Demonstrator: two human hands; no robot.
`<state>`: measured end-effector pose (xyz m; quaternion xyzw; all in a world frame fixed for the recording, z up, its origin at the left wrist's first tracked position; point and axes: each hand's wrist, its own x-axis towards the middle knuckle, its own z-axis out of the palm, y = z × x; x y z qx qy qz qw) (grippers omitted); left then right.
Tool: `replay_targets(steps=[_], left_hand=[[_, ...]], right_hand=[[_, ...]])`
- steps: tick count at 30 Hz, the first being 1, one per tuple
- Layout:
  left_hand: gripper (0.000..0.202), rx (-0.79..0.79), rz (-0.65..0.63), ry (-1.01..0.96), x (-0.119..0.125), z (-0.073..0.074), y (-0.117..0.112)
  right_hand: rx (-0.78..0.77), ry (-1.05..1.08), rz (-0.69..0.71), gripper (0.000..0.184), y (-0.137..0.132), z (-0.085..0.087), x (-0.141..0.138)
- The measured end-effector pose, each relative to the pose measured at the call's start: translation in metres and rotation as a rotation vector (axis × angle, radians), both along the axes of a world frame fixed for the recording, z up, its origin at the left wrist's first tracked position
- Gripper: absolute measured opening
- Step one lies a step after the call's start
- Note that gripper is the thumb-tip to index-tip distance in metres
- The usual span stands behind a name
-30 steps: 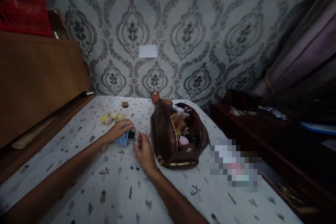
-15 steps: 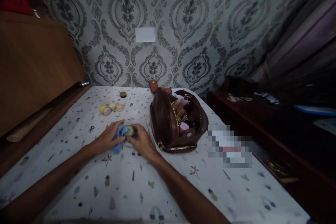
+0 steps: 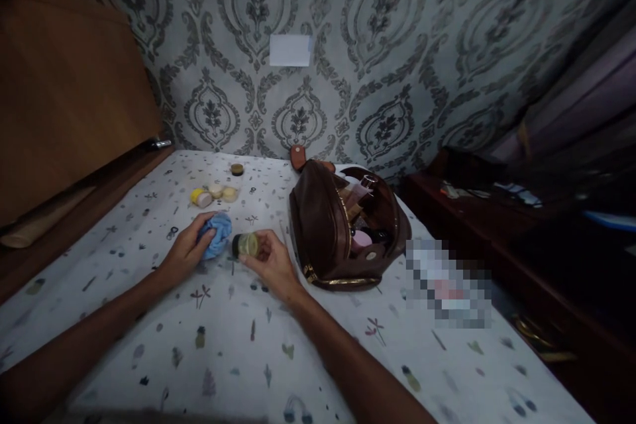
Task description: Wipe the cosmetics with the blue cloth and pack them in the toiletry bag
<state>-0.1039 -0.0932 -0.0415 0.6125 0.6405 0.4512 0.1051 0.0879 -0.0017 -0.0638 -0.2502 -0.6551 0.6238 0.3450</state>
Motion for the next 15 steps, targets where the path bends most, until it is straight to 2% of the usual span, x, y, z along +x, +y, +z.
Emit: replay_targets(steps=[3, 6, 10, 15], left_hand=[[0.044, -0.006, -0.127, 0.012, 0.008, -0.001, -0.004], [0.048, -0.102, -0.244, 0.103, 0.019, -0.008, -0.006], [0.045, -0.132, -0.234, 0.134, 0.026, -0.013, -0.006], [0.034, -0.066, -0.253, 0.059, 0.027, -0.006, -0.006]], right_hand=[[-0.133, 0.072, 0.055, 0.051, -0.007, 0.004, 0.001], [-0.153, 0.05, 0.112, 0.049, -0.011, 0.005, 0.0], [-0.118, 0.024, 0.128, 0.05, -0.014, 0.003, -0.001], [-0.004, -0.019, 0.169, 0.044, -0.021, -0.001, -0.001]])
